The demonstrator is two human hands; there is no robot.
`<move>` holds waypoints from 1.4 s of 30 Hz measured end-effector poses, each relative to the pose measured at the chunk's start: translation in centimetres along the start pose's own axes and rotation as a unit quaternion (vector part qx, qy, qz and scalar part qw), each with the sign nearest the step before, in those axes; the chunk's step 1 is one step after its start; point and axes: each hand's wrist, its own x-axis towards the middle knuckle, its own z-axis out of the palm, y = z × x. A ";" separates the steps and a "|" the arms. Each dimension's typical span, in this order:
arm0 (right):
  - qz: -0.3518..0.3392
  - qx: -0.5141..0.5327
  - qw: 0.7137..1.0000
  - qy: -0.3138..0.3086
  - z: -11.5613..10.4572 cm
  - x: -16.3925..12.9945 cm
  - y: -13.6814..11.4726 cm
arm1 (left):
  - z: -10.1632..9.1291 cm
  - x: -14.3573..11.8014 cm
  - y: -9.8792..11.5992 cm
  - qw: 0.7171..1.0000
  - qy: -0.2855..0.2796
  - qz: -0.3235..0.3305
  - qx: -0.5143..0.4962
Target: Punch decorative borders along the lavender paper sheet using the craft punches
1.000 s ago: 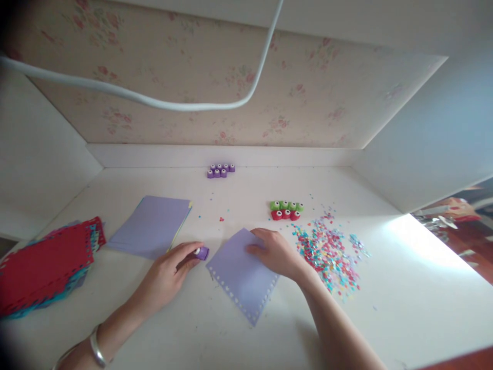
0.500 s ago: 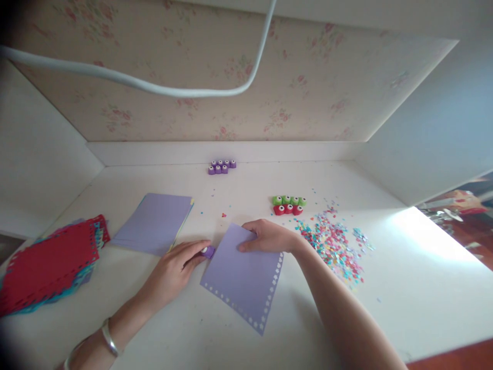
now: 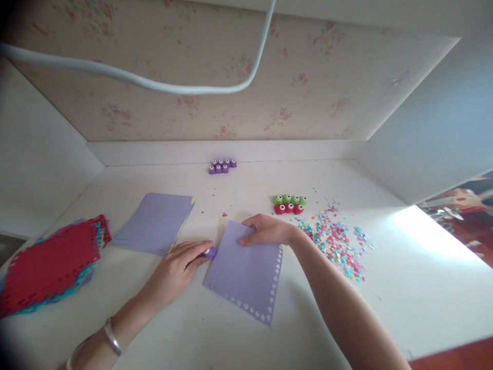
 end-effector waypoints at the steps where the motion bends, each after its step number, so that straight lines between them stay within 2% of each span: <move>1: 0.000 0.005 1.000 -0.006 0.0 0.0 0.1 | 0.0 0.0 0.0 1.000 0.000 0.000 0.000; 8: 0.005 0.013 1.000 -0.009 -0.1 0.2 0.3 | 0.1 -0.1 -0.1 1.000 -0.005 -0.006 0.000; 16: 0.030 0.022 0.999 -0.017 0.1 0.2 -0.3 | -0.1 0.2 0.2 0.999 -0.009 0.031 0.004; 21: 0.004 -0.010 1.000 0.009 -0.4 0.3 -0.6 | -0.5 0.3 0.5 0.998 -0.034 0.057 0.013; 23: -0.008 -0.070 0.997 0.040 -0.6 0.2 -0.9 | -0.7 0.3 0.6 0.997 -0.047 0.058 0.011; 25: -0.035 -0.191 0.973 0.128 -0.4 -0.1 -1.2 | -1.0 0.2 0.7 0.997 -0.058 0.055 0.006; 26: -0.061 -0.261 0.944 0.191 0.0 -0.5 -1.3 | -1.1 0.2 0.8 0.997 -0.061 0.052 0.003; 28: -0.128 -0.368 0.866 0.312 1.6 -1.5 -1.3 | -1.3 0.2 0.9 0.997 -0.066 0.042 -0.002; 29: -0.161 -0.398 0.832 0.353 2.8 -2.1 -1.2 | -1.4 0.2 0.9 0.997 -0.069 0.035 -0.003; 30: -0.183 -0.410 0.811 0.376 4.2 -2.7 -0.9 | -1.5 0.2 0.9 0.997 -0.073 0.030 -0.002; 33: -0.182 -0.432 0.811 0.349 8.4 -4.2 0.7 | -1.5 0.2 1.0 0.996 -0.081 0.030 0.004; 35: -0.170 -0.458 0.810 0.324 10.2 -4.5 2.1 | -1.5 0.2 1.0 0.996 -0.080 0.039 0.007; 38: -0.157 -0.467 0.812 0.314 10.9 -4.0 3.6 | -1.5 0.1 1.1 0.995 -0.083 0.045 0.009; 42: -0.171 -0.453 0.817 0.312 10.1 -3.5 4.0 | -1.7 -0.2 1.4 0.995 -0.087 0.046 0.012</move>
